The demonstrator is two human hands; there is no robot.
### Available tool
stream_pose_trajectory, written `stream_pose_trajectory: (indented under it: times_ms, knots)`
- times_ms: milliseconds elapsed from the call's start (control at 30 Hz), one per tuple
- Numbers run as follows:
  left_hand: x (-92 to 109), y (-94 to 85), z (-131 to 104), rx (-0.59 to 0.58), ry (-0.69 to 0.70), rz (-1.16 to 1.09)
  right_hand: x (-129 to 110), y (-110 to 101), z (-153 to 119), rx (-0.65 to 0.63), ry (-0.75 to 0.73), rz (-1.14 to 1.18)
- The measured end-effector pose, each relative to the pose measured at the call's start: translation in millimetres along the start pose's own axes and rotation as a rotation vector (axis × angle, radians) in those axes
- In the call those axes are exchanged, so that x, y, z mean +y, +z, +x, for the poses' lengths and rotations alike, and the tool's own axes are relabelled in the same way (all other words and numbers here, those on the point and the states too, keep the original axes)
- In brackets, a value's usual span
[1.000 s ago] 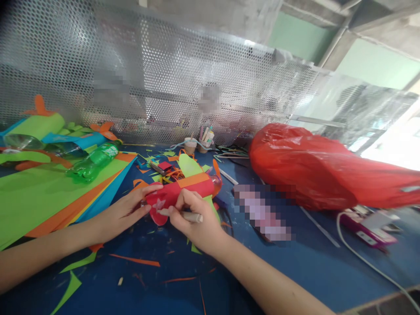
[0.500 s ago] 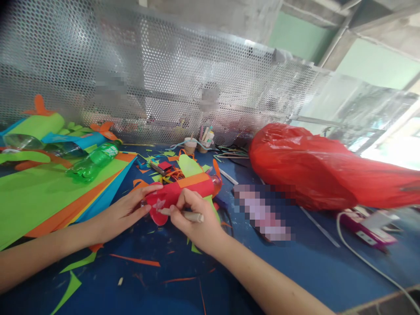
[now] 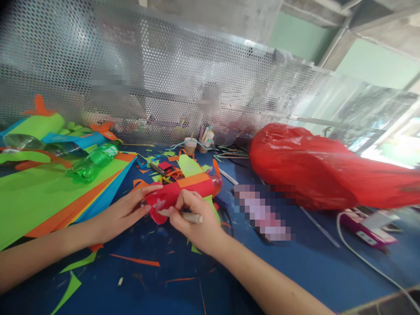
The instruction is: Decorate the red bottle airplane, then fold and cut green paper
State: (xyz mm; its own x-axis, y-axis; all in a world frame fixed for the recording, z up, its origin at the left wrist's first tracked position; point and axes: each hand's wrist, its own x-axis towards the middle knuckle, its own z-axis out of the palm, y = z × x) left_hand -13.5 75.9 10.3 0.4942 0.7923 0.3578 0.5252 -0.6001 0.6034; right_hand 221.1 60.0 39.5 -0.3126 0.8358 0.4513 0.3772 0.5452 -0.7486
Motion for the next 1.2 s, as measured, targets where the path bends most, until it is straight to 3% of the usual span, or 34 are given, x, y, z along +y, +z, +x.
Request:
stream_pose_trajectory:
  times_ms: [1200]
  knots:
    - [-1.3, -0.2, 0.8, -0.022, 0.000, -0.022, 1.8, 0.0, 2.4, 0.005, -0.016, 0.028]
